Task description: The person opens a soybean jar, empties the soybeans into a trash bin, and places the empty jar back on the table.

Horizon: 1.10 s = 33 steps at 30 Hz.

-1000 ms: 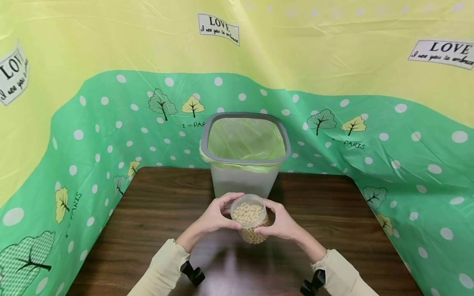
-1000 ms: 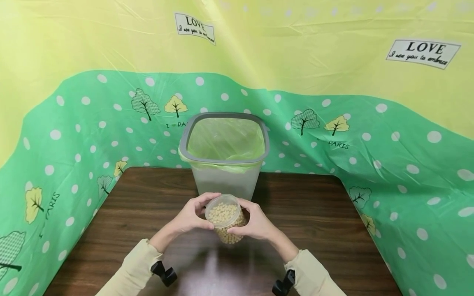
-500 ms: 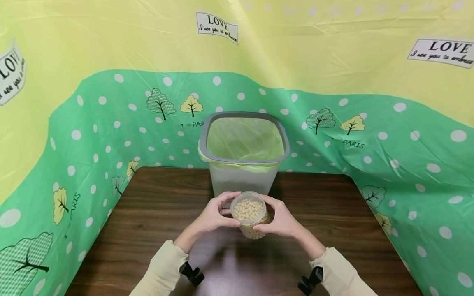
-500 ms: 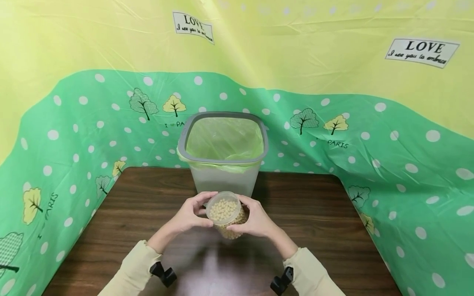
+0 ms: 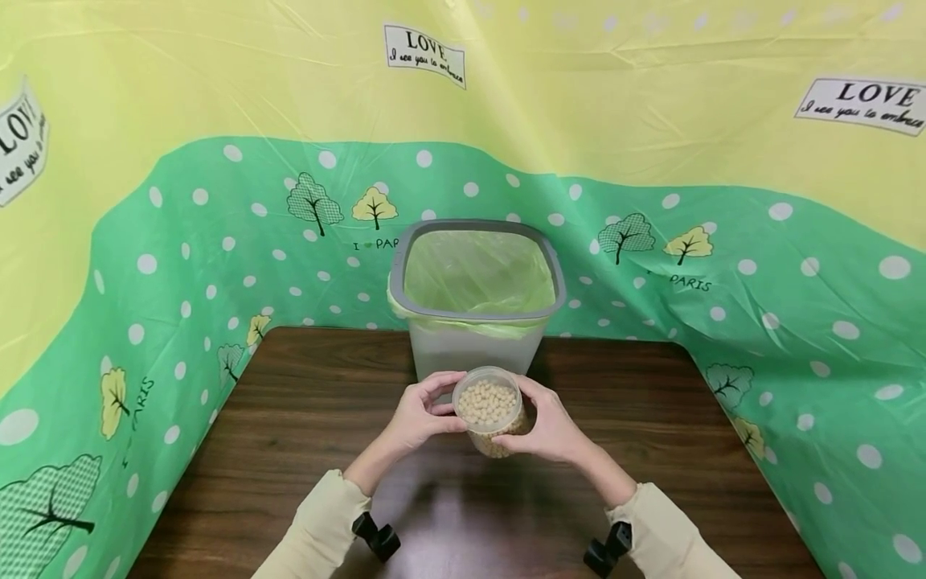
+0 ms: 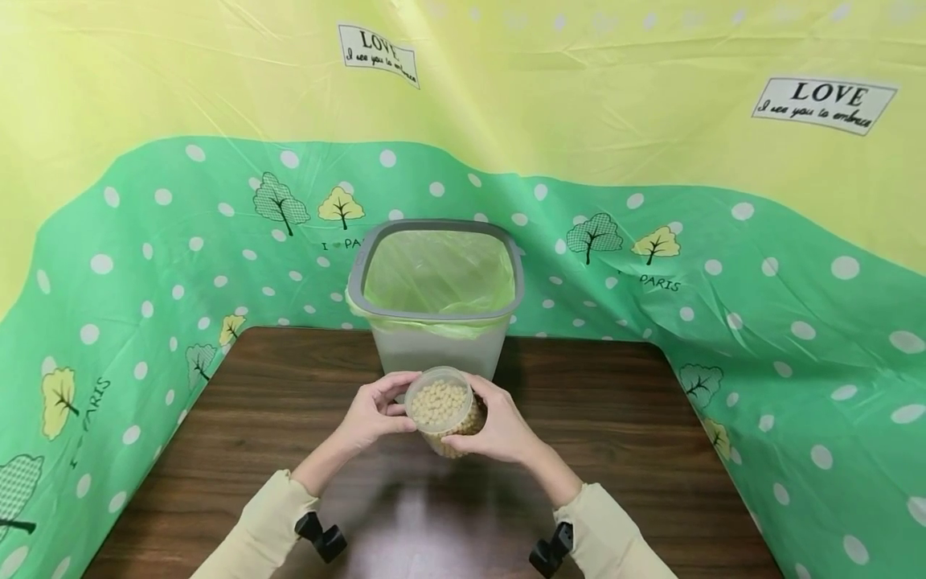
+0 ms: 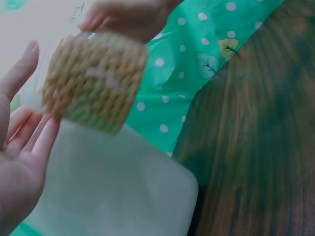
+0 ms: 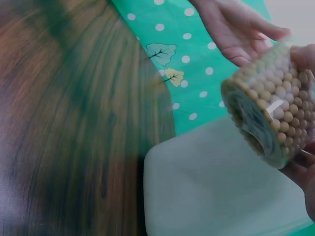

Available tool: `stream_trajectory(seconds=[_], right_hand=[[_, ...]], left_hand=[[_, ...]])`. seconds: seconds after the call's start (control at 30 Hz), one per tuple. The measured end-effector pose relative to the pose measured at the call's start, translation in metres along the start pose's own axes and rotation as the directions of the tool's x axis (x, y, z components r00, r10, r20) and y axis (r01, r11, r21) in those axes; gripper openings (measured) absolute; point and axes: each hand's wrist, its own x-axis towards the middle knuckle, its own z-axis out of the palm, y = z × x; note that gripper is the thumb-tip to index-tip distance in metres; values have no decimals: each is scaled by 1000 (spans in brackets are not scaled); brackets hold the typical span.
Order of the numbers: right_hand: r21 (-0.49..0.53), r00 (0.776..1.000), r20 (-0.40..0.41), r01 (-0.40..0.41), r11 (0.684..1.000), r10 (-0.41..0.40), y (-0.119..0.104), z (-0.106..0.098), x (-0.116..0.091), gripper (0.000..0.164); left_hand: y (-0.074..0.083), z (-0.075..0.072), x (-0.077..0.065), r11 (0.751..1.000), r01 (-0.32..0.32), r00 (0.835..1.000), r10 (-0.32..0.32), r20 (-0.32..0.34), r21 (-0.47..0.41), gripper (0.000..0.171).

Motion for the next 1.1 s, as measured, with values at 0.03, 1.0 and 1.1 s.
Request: stream_trajectory(seconds=[0.03, 1.0, 1.1], right_hand=[[-8, 1000, -19, 2, 1000, -2, -3, -1, 1, 75], [95, 991, 110, -90, 991, 79, -14, -13, -1, 69], [38, 998, 58, -20, 999, 18, -16, -11, -1, 72]], left_hand=[[1, 2, 0, 1000, 3, 1000, -3, -18, 6, 75], [4, -6, 2, 999, 48, 988, -46, 145, -10, 76], [5, -1, -1, 1000, 27, 995, -28, 91, 17, 73]])
